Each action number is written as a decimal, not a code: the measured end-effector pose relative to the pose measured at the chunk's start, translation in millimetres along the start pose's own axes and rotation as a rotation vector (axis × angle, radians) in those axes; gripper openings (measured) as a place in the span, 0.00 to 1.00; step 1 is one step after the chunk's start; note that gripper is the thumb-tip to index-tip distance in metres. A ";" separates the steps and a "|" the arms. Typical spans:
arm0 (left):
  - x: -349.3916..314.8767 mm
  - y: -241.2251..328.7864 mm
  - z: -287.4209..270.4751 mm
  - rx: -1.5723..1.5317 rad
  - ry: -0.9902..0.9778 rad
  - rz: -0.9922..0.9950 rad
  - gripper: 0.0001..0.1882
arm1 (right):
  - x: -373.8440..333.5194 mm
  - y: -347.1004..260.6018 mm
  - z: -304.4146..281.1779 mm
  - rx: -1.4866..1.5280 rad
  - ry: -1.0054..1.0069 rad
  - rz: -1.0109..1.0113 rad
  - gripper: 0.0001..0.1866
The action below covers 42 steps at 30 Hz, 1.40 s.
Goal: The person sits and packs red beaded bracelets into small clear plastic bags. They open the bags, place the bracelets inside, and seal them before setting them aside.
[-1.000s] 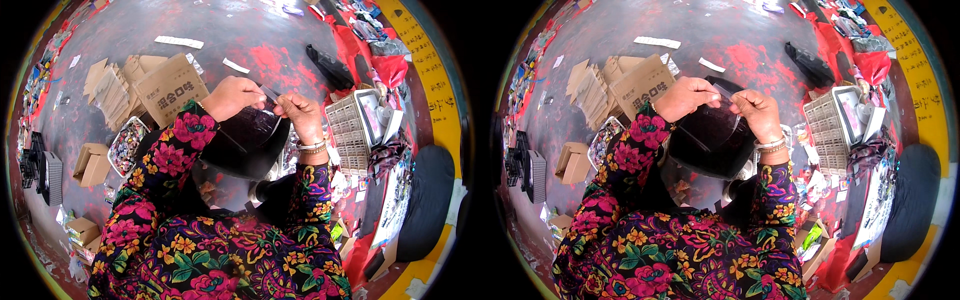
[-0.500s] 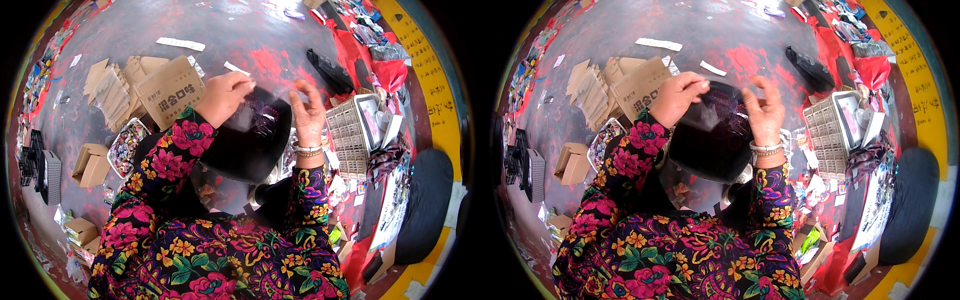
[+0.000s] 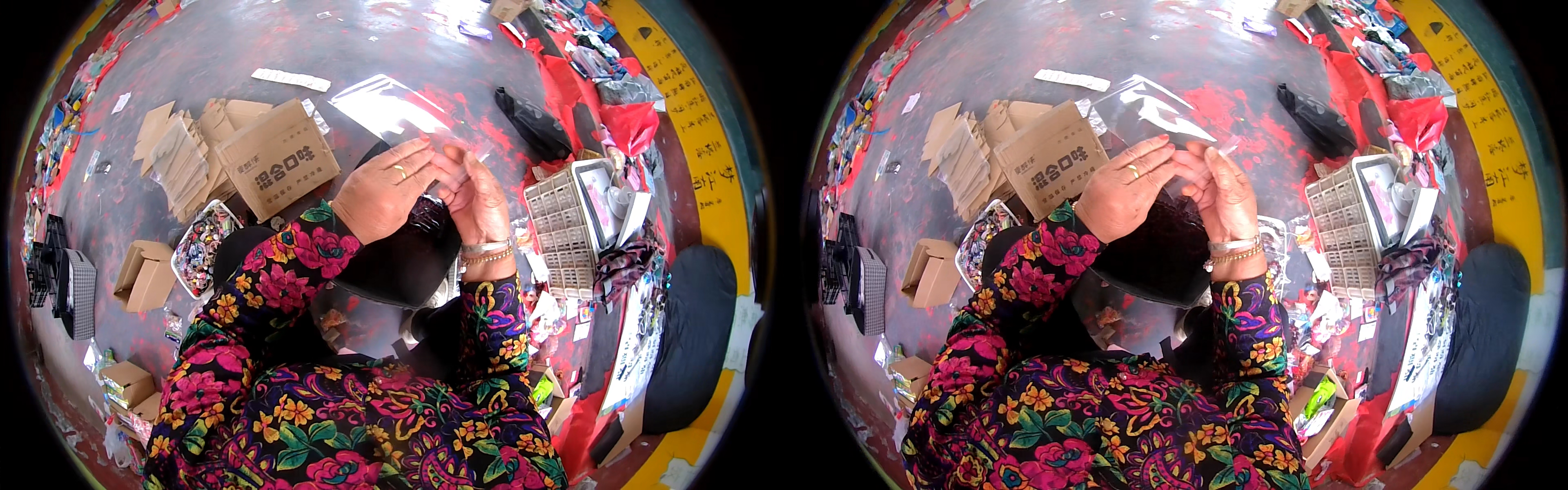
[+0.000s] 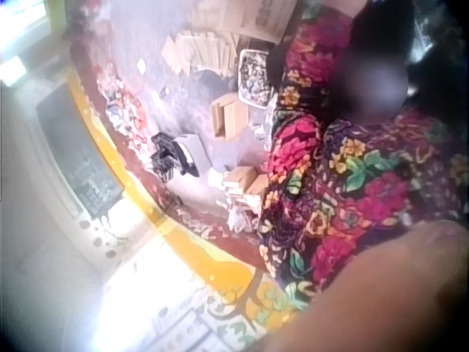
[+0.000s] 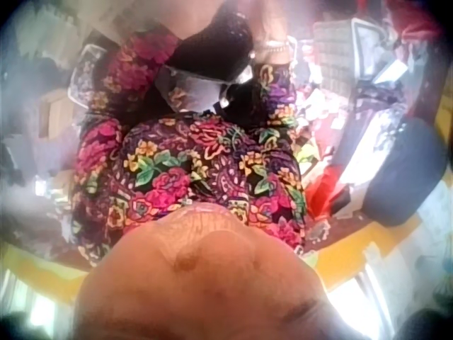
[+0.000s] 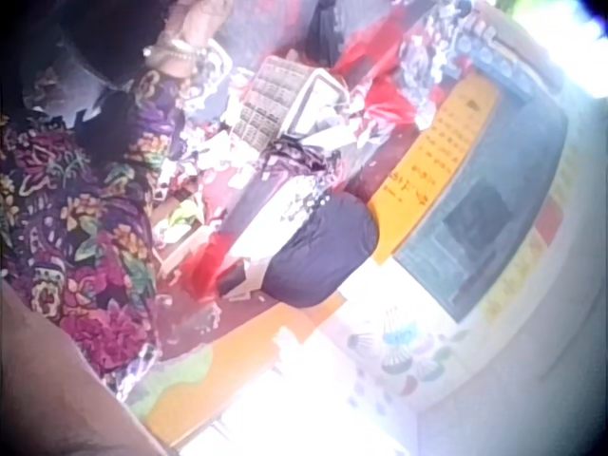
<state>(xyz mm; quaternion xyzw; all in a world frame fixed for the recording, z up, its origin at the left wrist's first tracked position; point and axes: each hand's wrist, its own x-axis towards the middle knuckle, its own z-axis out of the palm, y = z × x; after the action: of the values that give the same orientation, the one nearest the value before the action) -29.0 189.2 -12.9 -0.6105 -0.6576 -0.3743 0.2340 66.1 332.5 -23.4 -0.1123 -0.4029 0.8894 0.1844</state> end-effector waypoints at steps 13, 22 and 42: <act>-9.0 -8.8 8.1 -0.208 -0.083 -0.252 0.20 | -5.8 -1.3 -12.6 -0.815 0.106 -0.147 0.10; -9.9 -24.4 8.1 -0.813 -0.464 -0.666 0.13 | -16.4 -15.3 -15.4 -0.996 -0.181 0.007 0.07; -8.5 -23.9 8.6 -1.198 -0.285 -0.934 0.08 | -15.2 -14.7 4.4 -0.773 -0.068 -0.072 0.06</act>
<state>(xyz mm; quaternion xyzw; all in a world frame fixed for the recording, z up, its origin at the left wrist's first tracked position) -49.9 191.2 -29.5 -0.3346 -0.5561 -0.6437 -0.4055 81.9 332.2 -8.6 -0.1295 -0.7178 0.6684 0.1460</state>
